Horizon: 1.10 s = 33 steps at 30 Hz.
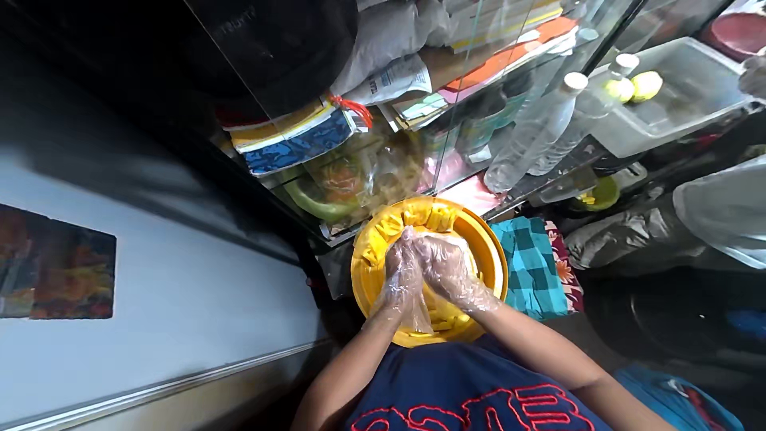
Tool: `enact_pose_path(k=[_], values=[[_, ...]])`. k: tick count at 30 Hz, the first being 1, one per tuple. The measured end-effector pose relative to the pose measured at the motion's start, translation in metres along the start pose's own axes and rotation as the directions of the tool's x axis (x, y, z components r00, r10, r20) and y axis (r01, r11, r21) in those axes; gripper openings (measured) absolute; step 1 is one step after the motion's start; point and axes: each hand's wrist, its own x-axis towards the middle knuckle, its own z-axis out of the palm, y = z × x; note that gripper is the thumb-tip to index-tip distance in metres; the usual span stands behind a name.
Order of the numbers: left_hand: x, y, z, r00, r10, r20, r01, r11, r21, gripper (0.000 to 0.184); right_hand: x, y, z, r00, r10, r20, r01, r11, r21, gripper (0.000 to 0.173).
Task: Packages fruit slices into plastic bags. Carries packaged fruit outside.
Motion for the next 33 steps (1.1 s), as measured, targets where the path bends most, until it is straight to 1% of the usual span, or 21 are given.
enact_pose_path(k=[2, 5, 6, 7, 9, 10, 13, 14, 15, 16, 18, 20, 21, 22, 23, 24, 25, 27, 28, 31, 33], values=[[0.001, 0.002, -0.002, 1.000, -0.010, 0.007, 0.010, 0.999, 0.047, 0.050, 0.003, 0.000, 0.000, 1.000, 0.013, 0.011, -0.013, 1.000, -0.023, 0.020], [-0.014, 0.007, -0.012, 0.989, -0.125, 0.074, 0.121, 0.991, 0.050, 0.040, 0.001, -0.014, 0.001, 0.998, -0.041, 0.039, 0.038, 0.997, 0.071, 0.023], [-0.015, 0.008, -0.012, 0.990, -0.128, 0.064, 0.126, 0.992, 0.024, 0.040, 0.001, -0.014, 0.001, 0.999, -0.040, 0.034, 0.037, 0.996, 0.079, 0.022], [-0.010, 0.006, -0.009, 0.995, -0.096, 0.034, 0.096, 0.995, -0.008, 0.041, 0.002, -0.011, 0.001, 0.999, -0.018, 0.039, 0.016, 0.998, 0.059, 0.020], [-0.001, 0.004, -0.005, 0.999, -0.047, -0.009, 0.047, 0.999, -0.002, 0.048, 0.003, -0.006, 0.002, 0.998, 0.043, 0.043, -0.043, 0.999, 0.014, 0.017], [-0.001, 0.004, -0.006, 0.999, -0.038, -0.009, 0.038, 0.999, 0.006, 0.047, 0.004, -0.008, 0.002, 0.999, 0.035, 0.028, -0.036, 0.999, 0.009, 0.017], [-0.013, 0.007, -0.013, 0.996, -0.089, 0.023, 0.089, 0.996, -0.001, 0.039, 0.001, -0.015, 0.005, 0.998, -0.055, 0.013, 0.054, 0.996, 0.065, 0.019], [-0.012, 0.008, -0.013, 0.996, -0.089, 0.018, 0.089, 0.996, 0.016, 0.038, 0.002, -0.012, 0.005, 0.998, -0.062, 0.010, 0.061, 0.996, 0.058, 0.018], [-0.010, 0.010, -0.012, 0.996, -0.090, 0.015, 0.090, 0.996, 0.018, 0.043, 0.004, -0.007, 0.004, 0.999, -0.041, 0.014, 0.040, 0.999, 0.034, 0.017], [-0.007, 0.012, -0.010, 0.996, -0.094, 0.005, 0.094, 0.996, -0.006, 0.049, 0.005, -0.003, 0.002, 0.999, 0.015, 0.034, -0.015, 1.000, 0.014, 0.017], [-0.002, 0.011, -0.010, 0.995, -0.095, 0.010, 0.095, 0.989, -0.113, 0.055, 0.005, 0.004, 0.002, 0.997, 0.081, 0.003, -0.081, 0.995, 0.055, 0.021], [0.009, -0.013, -0.013, 1.000, -0.015, 0.009, 0.017, 0.963, -0.271, 0.053, 0.003, 0.004, -0.002, 0.988, 0.157, 0.002, -0.156, 0.980, 0.127, 0.027], [0.019, -0.025, -0.012, 0.999, 0.040, 0.027, -0.027, 0.926, -0.376, 0.049, 0.002, 0.004, -0.004, 0.985, 0.172, -0.015, -0.169, 0.977, 0.132, 0.030], [0.026, -0.032, -0.015, 0.990, 0.109, 0.093, -0.055, 0.887, -0.459, 0.045, 0.002, 0.005, -0.006, 0.986, 0.164, -0.035, -0.159, 0.980, 0.124, 0.030], [0.028, -0.036, -0.020, 0.972, 0.159, 0.172, -0.065, 0.890, -0.451, 0.036, 0.000, 0.007, -0.007, 0.988, 0.146, -0.051, -0.139, 0.982, 0.127, 0.030], [0.027, -0.036, -0.024, 0.961, 0.166, 0.220, -0.069, 0.918, -0.390, 0.027, -0.001, 0.009, -0.007, 0.990, 0.123, -0.062, -0.114, 0.984, 0.137, 0.028], [0.024, -0.033, -0.026, 0.960, 0.145, 0.238, -0.071, 0.953, -0.294, 0.022, -0.003, 0.010, -0.007, 0.993, 0.102, -0.065, -0.091, 0.984, 0.154, 0.025], [0.020, -0.028, -0.025, 0.963, 0.127, 0.236, -0.110, 0.990, -0.088, 0.022, -0.006, 0.010, -0.006, 0.995, 0.067, -0.073, -0.054, 0.986, 0.158, 0.021], [0.020, -0.027, -0.023, 0.965, 0.146, 0.219, -0.145, 0.989, -0.024, 0.022, -0.006, 0.010, -0.006, 0.995, 0.062, -0.074, -0.050, 0.987, 0.150, 0.022], [0.019, -0.022, -0.022, 0.962, 0.208, 0.177, -0.224, 0.971, 0.078, 0.024, -0.008, 0.010, -0.005, 0.996, 0.069, -0.051, -0.059, 0.982, 0.180, 0.023], [0.017, -0.024, -0.022, 0.955, 0.261, 0.144, -0.279, 0.952, 0.127, 0.024, -0.011, 0.010, -0.007, 0.994, 0.113, -0.009, -0.109, 0.969, 0.222, 0.025]])
